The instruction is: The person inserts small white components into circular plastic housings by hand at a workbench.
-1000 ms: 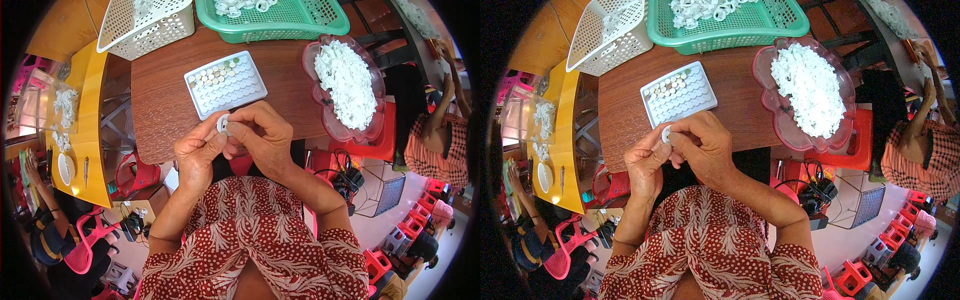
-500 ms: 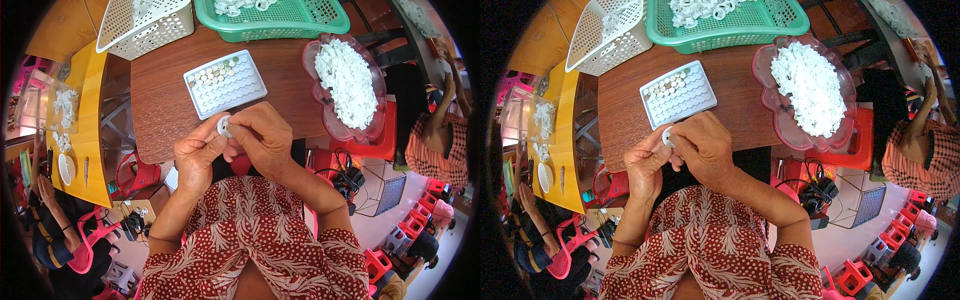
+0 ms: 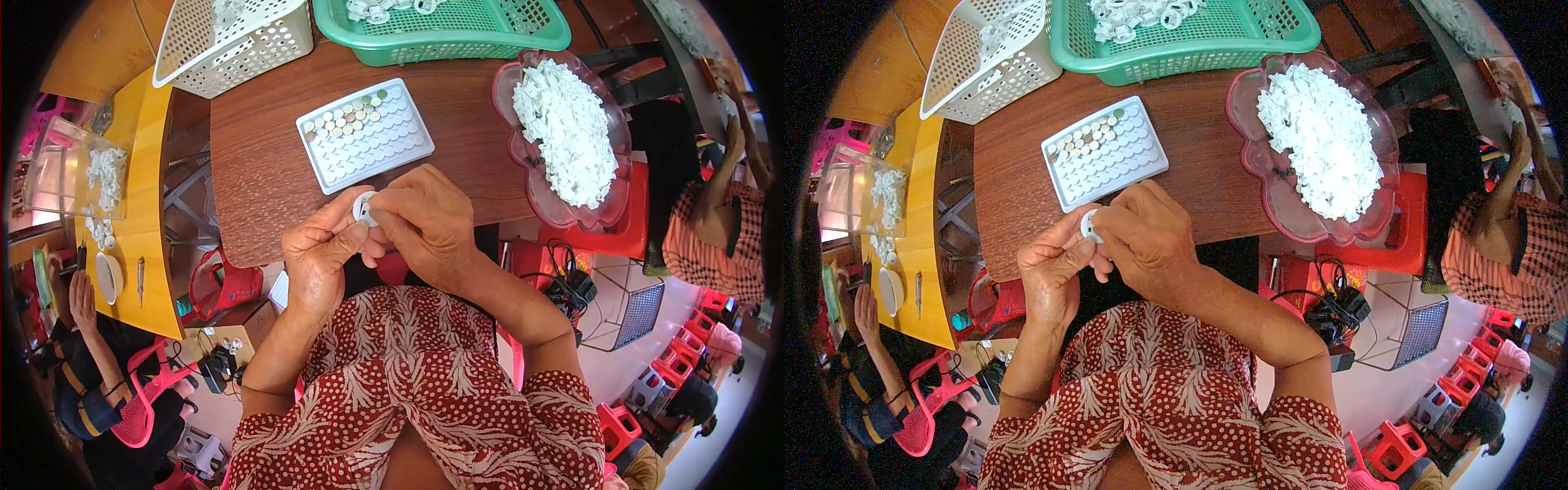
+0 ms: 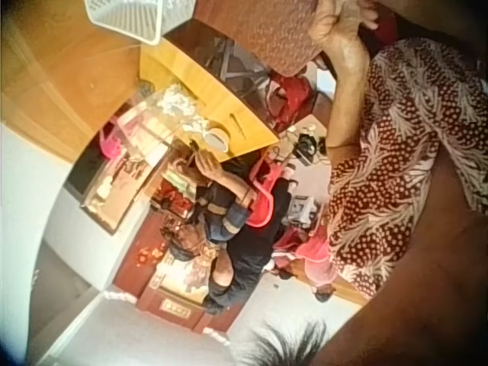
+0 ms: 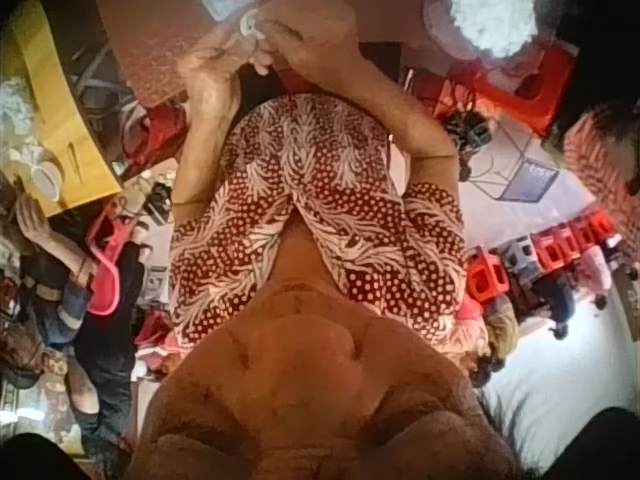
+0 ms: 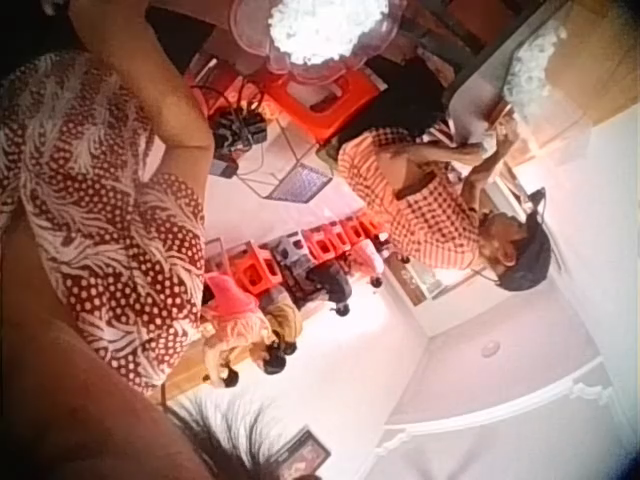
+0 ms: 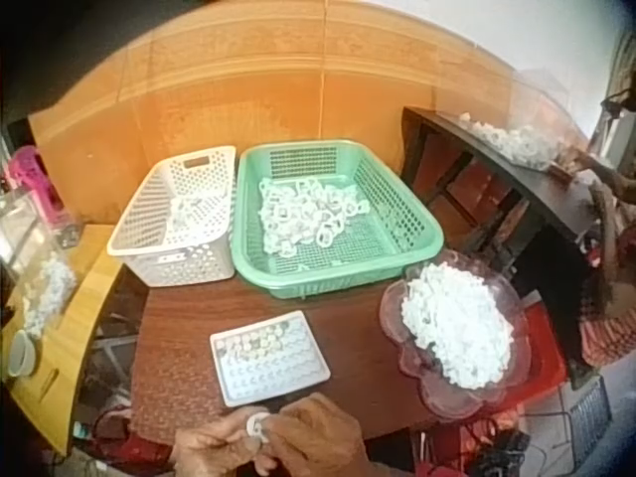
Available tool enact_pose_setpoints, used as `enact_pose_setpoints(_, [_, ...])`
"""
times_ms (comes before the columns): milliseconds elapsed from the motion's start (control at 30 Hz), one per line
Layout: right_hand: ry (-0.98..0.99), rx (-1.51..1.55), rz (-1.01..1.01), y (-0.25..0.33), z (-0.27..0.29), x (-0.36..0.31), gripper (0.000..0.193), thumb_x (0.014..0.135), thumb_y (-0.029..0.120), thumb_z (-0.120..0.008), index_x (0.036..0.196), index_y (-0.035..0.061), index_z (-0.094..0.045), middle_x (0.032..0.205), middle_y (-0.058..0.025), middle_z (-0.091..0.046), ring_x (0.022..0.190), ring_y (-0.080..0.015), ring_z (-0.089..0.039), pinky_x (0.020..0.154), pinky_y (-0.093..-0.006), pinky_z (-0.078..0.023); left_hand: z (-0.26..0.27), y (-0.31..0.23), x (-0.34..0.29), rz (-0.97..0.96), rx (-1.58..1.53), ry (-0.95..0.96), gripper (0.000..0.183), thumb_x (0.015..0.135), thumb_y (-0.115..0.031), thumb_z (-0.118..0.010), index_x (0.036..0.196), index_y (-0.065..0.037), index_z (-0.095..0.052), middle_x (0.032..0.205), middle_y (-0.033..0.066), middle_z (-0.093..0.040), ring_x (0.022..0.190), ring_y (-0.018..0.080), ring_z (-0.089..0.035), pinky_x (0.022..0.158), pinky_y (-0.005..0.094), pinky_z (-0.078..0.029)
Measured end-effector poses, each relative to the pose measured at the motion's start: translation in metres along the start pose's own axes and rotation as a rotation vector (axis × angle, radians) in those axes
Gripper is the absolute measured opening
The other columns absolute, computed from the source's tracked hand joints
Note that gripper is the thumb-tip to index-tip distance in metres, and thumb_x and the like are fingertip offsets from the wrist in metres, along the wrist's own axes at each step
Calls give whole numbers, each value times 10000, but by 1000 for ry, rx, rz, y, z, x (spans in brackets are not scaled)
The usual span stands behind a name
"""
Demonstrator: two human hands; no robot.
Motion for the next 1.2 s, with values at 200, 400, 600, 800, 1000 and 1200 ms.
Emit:
enact_pose_setpoints(200, [-13,-91,61,7,1,-3,214,673,-15,-679,877,34,-637,736,-77,-557,637,-226,-522,524,-319,-412,-1,3,0,-27,8,-8,295,871,11,-559,1160,73,-561,812,118,-647,629,128,-602,524,205,-468])
enact_pose_setpoints(400, [-22,-174,83,12,1,-9,343,612,5,-684,953,24,-654,760,-70,-538,642,-213,-493,512,-304,-393,-3,3,-2,-38,-2,-10,275,874,-19,-580,1134,70,-580,803,110,-648,613,118,-598,522,203,-464])
enact_pose_setpoints(600, [-45,-223,89,16,0,-11,408,564,12,-681,971,8,-657,784,-62,-536,647,-198,-480,517,-293,-378,-3,4,-2,-43,-16,0,286,870,-16,-585,1143,70,-574,782,107,-647,608,120,-599,524,202,-465])
enact_pose_setpoints(800, [-50,-236,79,15,-3,-16,390,585,-4,-678,975,6,-653,802,-69,-535,658,-201,-477,529,-296,-378,-1,8,-1,-29,-35,-27,281,861,-24,-601,1122,78,-583,785,112,-645,599,125,-595,512,210,-471])
enact_pose_setpoints(1000, [-177,-153,20,12,-5,-18,292,674,-11,-664,960,16,-618,808,-88,-537,698,-243,-505,557,-331,-405,-2,9,-1,-69,-57,-35,257,865,-39,-601,1089,86,-598,801,117,-638,597,123,-582,506,214,-474])
enact_pose_setpoints(1200, [-77,194,-339,-2,-4,-19,180,735,-20,-671,896,15,-599,815,-61,-550,703,-149,-540,561,-255,-428,-4,3,-2,-100,-35,-24,221,880,-54,-586,1041,96,-612,790,109,-635,597,115,-573,514,215,-468])
Point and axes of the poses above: each hand's wrist, its own x-axis towards the middle knuckle, its own z-axis out of the back of the hand, y = z × x, the point moved 4 cm from there along x, towards the middle knuckle
